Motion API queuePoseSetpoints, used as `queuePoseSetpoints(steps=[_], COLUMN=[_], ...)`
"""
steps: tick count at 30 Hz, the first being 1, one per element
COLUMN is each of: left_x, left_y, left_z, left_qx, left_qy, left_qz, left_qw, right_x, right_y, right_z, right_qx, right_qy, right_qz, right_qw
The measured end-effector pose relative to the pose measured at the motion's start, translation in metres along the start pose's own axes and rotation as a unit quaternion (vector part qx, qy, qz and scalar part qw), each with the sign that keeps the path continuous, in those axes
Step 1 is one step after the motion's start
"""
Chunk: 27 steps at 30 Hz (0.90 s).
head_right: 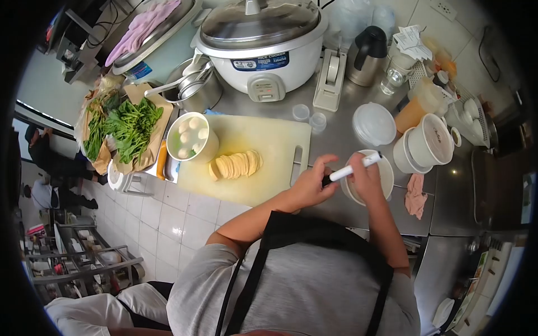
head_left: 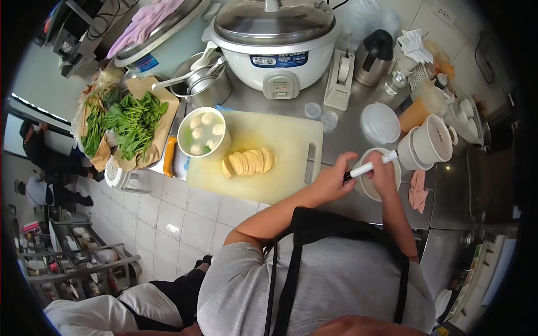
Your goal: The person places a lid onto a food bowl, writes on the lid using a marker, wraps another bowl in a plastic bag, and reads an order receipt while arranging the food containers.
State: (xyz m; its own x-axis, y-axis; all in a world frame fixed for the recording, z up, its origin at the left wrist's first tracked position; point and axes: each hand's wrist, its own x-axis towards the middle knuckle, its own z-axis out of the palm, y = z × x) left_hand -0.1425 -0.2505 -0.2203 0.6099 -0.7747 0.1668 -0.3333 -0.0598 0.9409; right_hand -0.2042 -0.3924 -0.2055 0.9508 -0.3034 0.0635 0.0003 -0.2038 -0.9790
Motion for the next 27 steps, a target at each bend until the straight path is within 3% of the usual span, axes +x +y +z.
queuePoseSetpoints(steps=[2,3,7,9,10,11,12,14,16,18,22,24,27], left_x=[-0.002,-0.002,-0.001,0.004,0.006,0.006,0.005,-0.015,-0.044,-0.072,-0.132,-0.145,-0.156], left_y=[0.001,0.004,0.020,0.017,0.015,0.020,0.025,0.019,0.010,0.000,-0.035,-0.031,-0.038], left_z=[-0.002,-0.006,-0.029,-0.041,-0.049,-0.064,-0.085,-0.122,-0.151,-0.172,-0.192,-0.191,-0.190], left_qx=[-0.002,-0.016,-0.058,-0.023,-0.006,0.085,0.173,0.184,0.148,0.120,0.070,0.043,0.044], left_qy=[0.015,0.016,0.007,0.061,0.090,0.142,0.194,0.274,0.375,0.482,0.601,0.617,0.634], left_qz=[-0.013,-0.017,-0.089,-0.031,-0.002,0.042,0.085,0.095,0.051,0.036,-0.047,-0.079,-0.105], left_qw=[1.000,1.000,0.994,0.997,0.996,0.985,0.962,0.939,0.914,0.867,0.795,0.782,0.765], right_x=[0.003,0.005,0.025,0.052,0.076,0.098,0.134,0.192,0.245,0.287,0.339,0.340,0.324], right_y=[-0.006,-0.009,-0.021,-0.035,-0.027,-0.039,-0.028,-0.036,-0.018,0.005,0.040,0.026,0.008], right_z=[0.005,0.010,0.023,0.021,0.017,0.013,0.001,-0.018,-0.040,-0.050,-0.054,-0.052,-0.046], right_qx=[-0.063,-0.070,-0.046,-0.090,-0.146,-0.084,-0.094,-0.095,-0.206,-0.229,-0.240,-0.249,-0.209], right_qy=[0.038,0.036,-0.001,-0.031,-0.016,0.026,0.079,0.175,0.238,0.267,0.257,0.180,0.172], right_qz=[0.021,-0.040,-0.041,0.007,-0.069,0.012,-0.061,-0.099,-0.146,-0.092,0.013,0.134,0.100], right_qw=[0.997,0.996,0.998,0.995,0.987,0.996,0.991,0.975,0.938,0.932,0.936,0.942,0.958])
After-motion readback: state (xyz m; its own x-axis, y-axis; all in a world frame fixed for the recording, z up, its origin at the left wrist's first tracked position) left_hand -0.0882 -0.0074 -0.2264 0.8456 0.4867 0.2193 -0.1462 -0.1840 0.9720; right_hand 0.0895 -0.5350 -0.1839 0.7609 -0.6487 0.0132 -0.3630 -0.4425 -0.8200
